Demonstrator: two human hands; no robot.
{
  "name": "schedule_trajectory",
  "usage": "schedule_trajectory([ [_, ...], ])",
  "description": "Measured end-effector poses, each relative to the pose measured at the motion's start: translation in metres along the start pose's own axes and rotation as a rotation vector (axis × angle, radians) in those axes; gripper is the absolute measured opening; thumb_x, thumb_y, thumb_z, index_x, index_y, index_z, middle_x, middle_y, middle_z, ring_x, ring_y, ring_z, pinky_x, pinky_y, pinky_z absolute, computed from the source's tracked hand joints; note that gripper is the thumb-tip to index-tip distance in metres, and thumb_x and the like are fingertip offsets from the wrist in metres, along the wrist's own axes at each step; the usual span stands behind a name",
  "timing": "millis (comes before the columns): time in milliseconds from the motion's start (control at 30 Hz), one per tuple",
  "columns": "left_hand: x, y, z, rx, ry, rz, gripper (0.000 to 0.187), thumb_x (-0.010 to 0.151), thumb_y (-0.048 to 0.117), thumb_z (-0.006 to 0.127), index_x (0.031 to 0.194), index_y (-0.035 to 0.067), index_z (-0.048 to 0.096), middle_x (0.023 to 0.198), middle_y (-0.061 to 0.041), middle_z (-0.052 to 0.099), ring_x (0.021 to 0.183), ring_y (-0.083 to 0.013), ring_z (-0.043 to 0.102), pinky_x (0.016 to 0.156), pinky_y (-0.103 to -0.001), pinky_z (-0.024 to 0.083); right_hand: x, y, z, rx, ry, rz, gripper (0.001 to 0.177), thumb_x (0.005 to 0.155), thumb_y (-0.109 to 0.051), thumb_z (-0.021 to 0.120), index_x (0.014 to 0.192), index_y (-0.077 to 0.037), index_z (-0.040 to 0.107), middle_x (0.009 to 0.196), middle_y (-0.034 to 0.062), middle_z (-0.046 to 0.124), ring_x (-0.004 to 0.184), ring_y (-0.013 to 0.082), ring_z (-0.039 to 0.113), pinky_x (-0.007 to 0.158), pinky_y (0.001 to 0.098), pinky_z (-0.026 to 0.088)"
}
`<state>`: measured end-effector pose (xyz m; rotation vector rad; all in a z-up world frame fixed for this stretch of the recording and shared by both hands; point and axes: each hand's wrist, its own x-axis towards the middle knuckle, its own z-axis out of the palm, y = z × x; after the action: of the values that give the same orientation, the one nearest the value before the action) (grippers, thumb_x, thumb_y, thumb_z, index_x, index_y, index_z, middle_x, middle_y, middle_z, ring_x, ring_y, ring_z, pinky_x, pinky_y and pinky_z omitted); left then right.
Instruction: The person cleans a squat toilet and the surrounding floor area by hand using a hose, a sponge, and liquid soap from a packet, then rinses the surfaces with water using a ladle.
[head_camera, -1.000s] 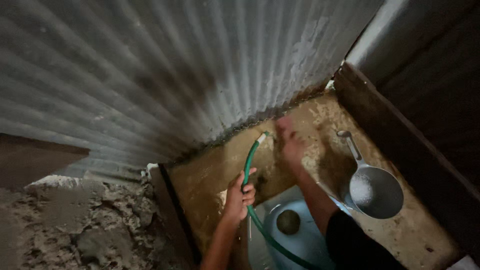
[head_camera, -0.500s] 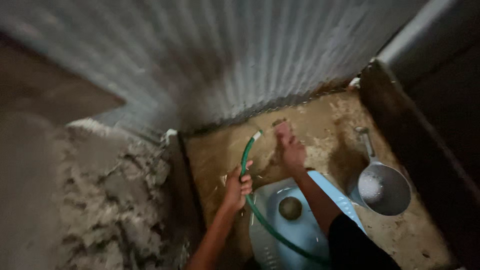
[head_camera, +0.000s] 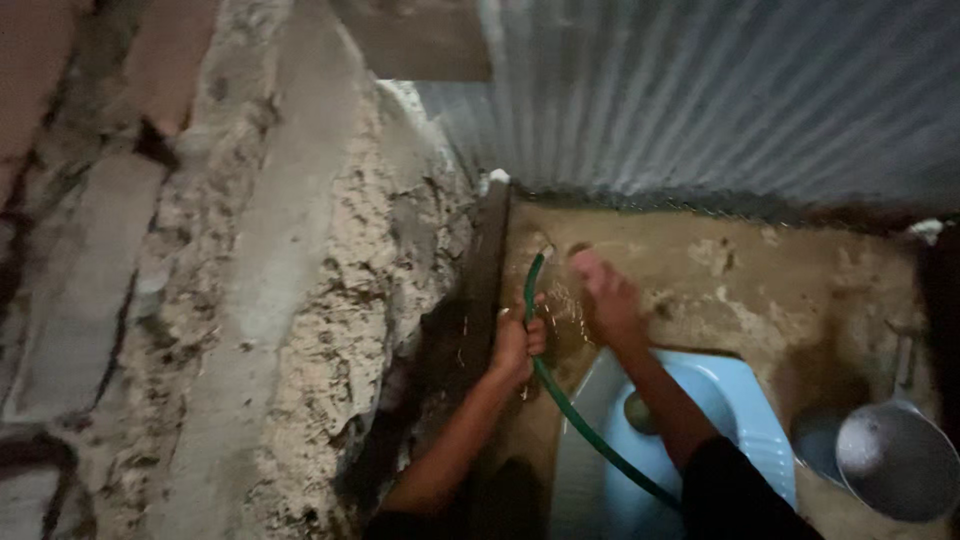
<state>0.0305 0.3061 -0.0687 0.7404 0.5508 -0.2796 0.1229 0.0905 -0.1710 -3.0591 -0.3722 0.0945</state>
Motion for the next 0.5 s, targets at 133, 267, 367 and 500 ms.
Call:
schedule_trajectory([
  [133,-0.013,0.022,0.002,0.026,0.068,0.008,0.043,0.110,0.042,0.041,0.126,0.010,0.064,0.063,0.005,0.040,0.047,-0.0068,0.030,0.041,-0.024,0.025,0.026,-0.022,-0.024,0.333,-0.165,0.076,0.079,0.097,-0.061,0.039,0.161,-0.015,0.029,0.157,0.0246,0.037,0.139,0.0501,0.038,0.096,0.0658,0.038],
  [267,-0.011,0.043,0.006,0.062,0.075,0.043,0.041,0.111,0.037,0.037,0.123,0.011,0.066,0.064,0.004,0.042,0.046,-0.0065,0.030,0.041,-0.025,0.026,0.059,-0.020,-0.028,0.237,0.049,0.102,0.058,0.107,-0.050,0.033,0.156,-0.021,0.044,0.157,0.0259,0.042,0.131,0.0480,0.048,0.109,0.0591,0.042],
  [367,0.000,0.048,0.007,0.060,0.067,0.063,0.041,0.111,0.035,0.036,0.122,0.008,0.066,0.062,0.004,0.040,0.045,-0.0068,0.029,0.039,-0.025,0.023,0.070,-0.062,-0.014,0.129,-0.036,0.001,0.057,0.107,-0.049,0.035,0.157,-0.021,0.043,0.151,0.0230,0.048,0.128,0.0436,0.053,0.107,0.0566,0.047],
  [500,0.007,0.049,0.003,0.015,0.035,0.032,0.039,0.112,0.037,0.038,0.123,0.011,0.065,0.064,0.005,0.041,0.046,-0.0065,0.030,0.040,-0.024,0.024,0.078,-0.069,-0.026,0.123,-0.075,0.000,0.056,0.106,-0.047,0.037,0.157,-0.024,0.041,0.142,0.0239,0.051,0.122,0.0435,0.056,0.100,0.0550,0.050],
])
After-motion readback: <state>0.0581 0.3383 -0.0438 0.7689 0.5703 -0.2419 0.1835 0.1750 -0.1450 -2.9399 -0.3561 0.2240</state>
